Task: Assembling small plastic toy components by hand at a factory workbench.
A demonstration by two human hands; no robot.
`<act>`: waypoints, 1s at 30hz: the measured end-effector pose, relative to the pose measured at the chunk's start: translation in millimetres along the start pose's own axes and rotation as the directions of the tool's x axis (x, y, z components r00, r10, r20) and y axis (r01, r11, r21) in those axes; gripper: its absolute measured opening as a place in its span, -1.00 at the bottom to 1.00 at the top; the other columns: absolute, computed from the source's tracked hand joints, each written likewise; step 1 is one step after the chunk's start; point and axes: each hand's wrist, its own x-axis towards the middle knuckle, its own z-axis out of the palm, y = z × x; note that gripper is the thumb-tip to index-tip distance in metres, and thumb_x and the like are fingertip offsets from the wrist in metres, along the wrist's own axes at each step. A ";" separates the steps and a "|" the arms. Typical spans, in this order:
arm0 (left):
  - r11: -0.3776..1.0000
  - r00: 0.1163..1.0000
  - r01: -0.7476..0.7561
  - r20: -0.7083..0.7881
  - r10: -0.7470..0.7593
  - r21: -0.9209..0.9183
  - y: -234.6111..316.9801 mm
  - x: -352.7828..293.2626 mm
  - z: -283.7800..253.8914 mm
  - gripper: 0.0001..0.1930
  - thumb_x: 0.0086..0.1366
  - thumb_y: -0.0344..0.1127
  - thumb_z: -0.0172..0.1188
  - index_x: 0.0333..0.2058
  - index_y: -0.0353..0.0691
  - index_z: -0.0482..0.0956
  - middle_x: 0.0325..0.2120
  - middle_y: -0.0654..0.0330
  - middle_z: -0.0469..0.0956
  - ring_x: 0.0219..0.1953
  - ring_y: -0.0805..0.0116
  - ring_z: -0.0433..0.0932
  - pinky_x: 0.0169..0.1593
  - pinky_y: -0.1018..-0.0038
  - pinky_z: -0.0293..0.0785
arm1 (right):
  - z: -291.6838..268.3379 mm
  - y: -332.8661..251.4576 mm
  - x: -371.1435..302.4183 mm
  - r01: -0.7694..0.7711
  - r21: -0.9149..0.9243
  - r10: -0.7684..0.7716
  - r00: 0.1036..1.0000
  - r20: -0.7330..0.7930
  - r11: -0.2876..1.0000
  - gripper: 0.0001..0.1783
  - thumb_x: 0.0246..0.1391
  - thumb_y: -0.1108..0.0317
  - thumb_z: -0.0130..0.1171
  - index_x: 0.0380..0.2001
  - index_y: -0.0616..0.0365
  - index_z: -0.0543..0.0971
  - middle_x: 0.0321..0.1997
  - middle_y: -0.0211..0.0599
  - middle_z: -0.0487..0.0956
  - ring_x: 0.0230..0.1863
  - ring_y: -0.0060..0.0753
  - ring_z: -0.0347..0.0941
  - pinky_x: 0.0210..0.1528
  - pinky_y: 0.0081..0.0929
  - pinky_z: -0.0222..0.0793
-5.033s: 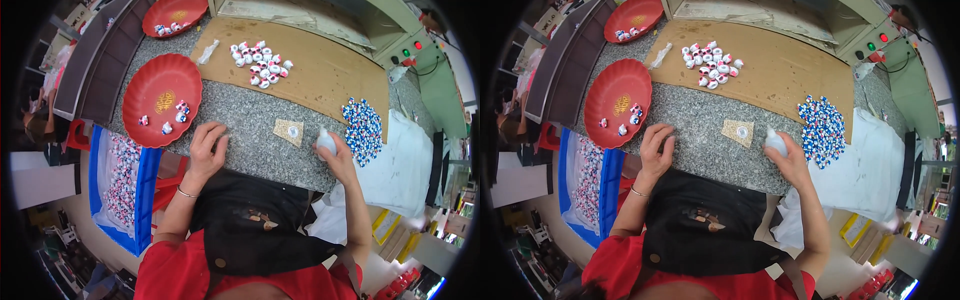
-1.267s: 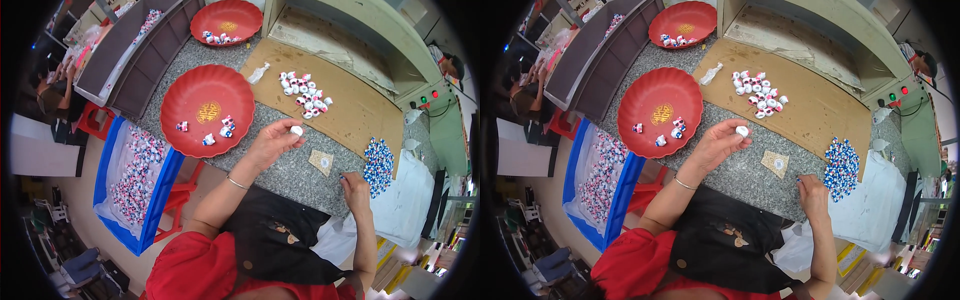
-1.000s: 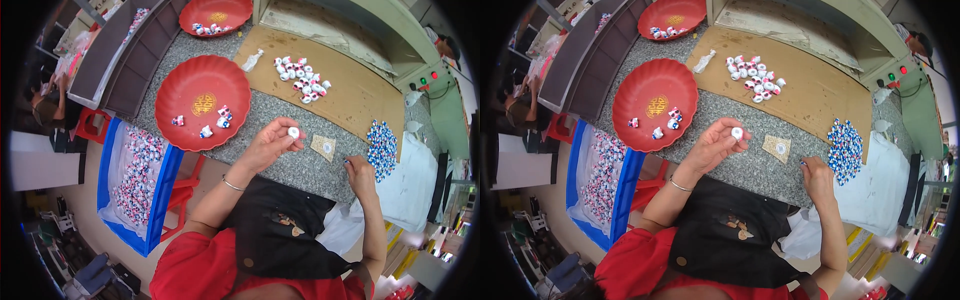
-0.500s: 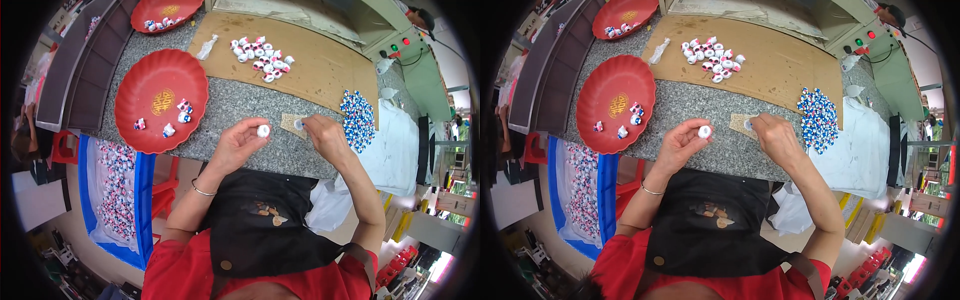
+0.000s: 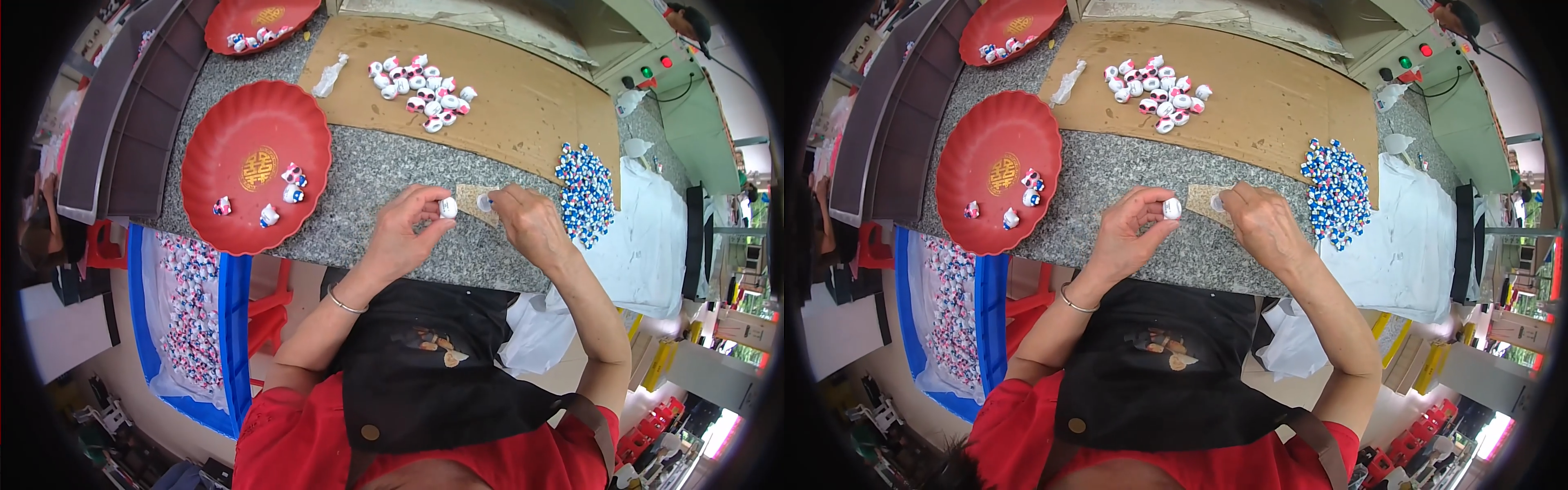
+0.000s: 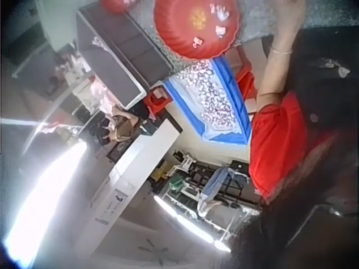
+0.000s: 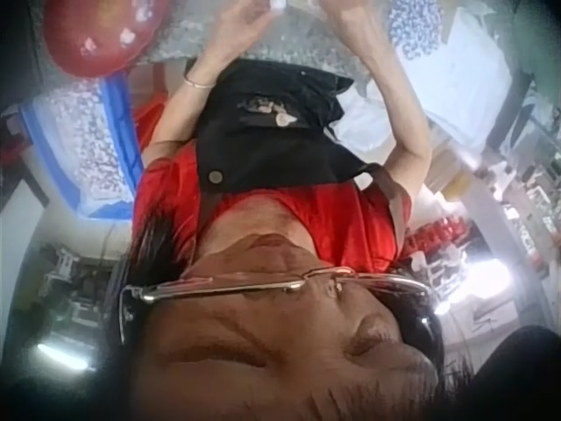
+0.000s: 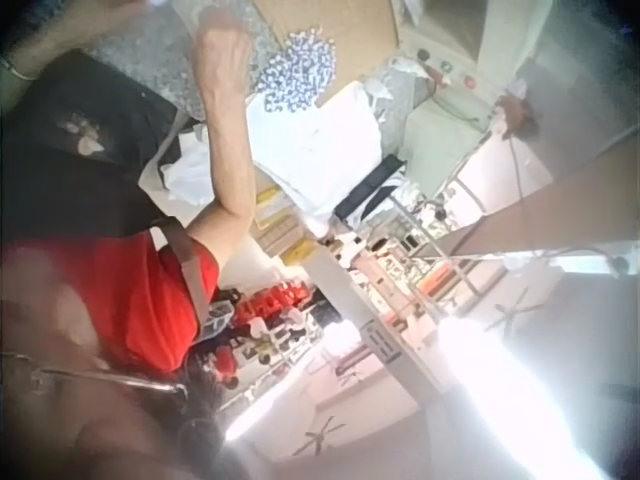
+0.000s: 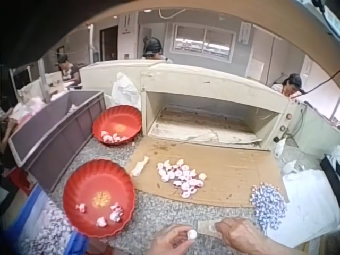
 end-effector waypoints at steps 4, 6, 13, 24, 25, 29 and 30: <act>0.969 0.994 -0.112 0.013 0.112 0.221 5.9 5.2 10.0 -0.66 0.07 -0.63 0.27 -0.14 -0.34 0.51 -0.21 0.12 0.49 -0.25 0.39 0.59 -0.17 0.53 0.58 | -6.3 -10.7 -6.7 -0.193 0.288 0.227 0.970 -0.088 0.938 -0.84 -0.01 0.55 0.16 -0.30 0.28 0.55 -0.45 -0.19 0.53 -0.43 -0.26 0.53 -0.37 -0.42 0.45; 0.954 0.988 -0.151 0.013 0.153 0.259 4.9 5.9 14.5 -0.66 0.06 -0.62 0.28 -0.14 -0.34 0.52 -0.21 0.10 0.50 -0.27 0.38 0.59 -0.18 0.52 0.59 | -7.0 -20.2 -9.0 -0.313 0.487 0.380 0.924 -0.042 0.815 -0.83 0.08 0.52 0.16 -0.23 0.30 0.57 -0.40 -0.24 0.59 -0.40 -0.40 0.56 -0.35 -0.51 0.46; 0.944 0.969 -0.244 0.104 0.226 0.220 12.3 2.5 22.1 -0.64 0.07 -0.59 0.28 -0.10 -0.32 0.53 -0.21 0.07 0.52 -0.29 0.39 0.58 -0.21 0.53 0.59 | -2.0 -25.2 -20.7 -0.419 0.898 0.552 0.784 0.284 0.135 -0.85 0.14 0.50 0.15 -0.23 0.33 0.58 -0.31 -0.32 0.61 -0.33 -0.58 0.54 -0.25 -0.62 0.49; 0.952 0.878 0.274 0.439 -0.192 -0.133 31.8 7.6 3.9 -0.72 0.34 -0.47 0.02 -0.01 -0.40 0.51 -0.32 0.13 0.55 -0.43 0.50 0.56 -0.31 0.60 0.53 | -18.7 -43.5 -17.9 -0.116 0.575 0.233 0.963 -0.133 0.810 -0.84 -0.04 0.59 0.24 -0.31 0.26 0.62 -0.44 -0.18 0.59 -0.41 -0.37 0.56 -0.38 -0.53 0.44; 0.952 0.880 0.287 0.422 -0.218 -0.106 32.5 6.7 4.5 -0.73 0.35 -0.45 0.02 -0.02 -0.39 0.52 -0.35 0.13 0.55 -0.44 0.50 0.56 -0.32 0.60 0.53 | -15.1 -43.6 -18.7 -0.138 0.606 0.254 0.961 -0.109 0.784 -0.84 -0.03 0.59 0.24 -0.31 0.26 0.62 -0.45 -0.20 0.58 -0.41 -0.38 0.55 -0.39 -0.53 0.44; 0.935 0.881 0.321 0.409 -0.237 -0.149 26.8 4.8 4.7 -0.73 0.35 -0.43 0.02 -0.04 -0.40 0.53 -0.38 0.15 0.56 -0.44 0.49 0.56 -0.34 0.59 0.52 | -9.1 -39.2 -20.5 -0.206 0.629 0.296 0.954 -0.040 0.749 -0.84 -0.02 0.59 0.22 -0.30 0.25 0.63 -0.46 -0.22 0.58 -0.44 -0.40 0.55 -0.40 -0.52 0.44; 0.929 0.859 0.356 0.428 -0.281 -0.104 26.3 5.7 3.8 -0.73 0.35 -0.42 0.02 -0.04 -0.40 0.53 -0.38 0.14 0.57 -0.43 0.48 0.57 -0.35 0.59 0.52 | -7.0 -37.6 -22.2 -0.207 0.618 0.298 0.954 -0.046 0.758 -0.84 -0.02 0.59 0.22 -0.30 0.25 0.63 -0.46 -0.22 0.58 -0.44 -0.40 0.55 -0.40 -0.52 0.44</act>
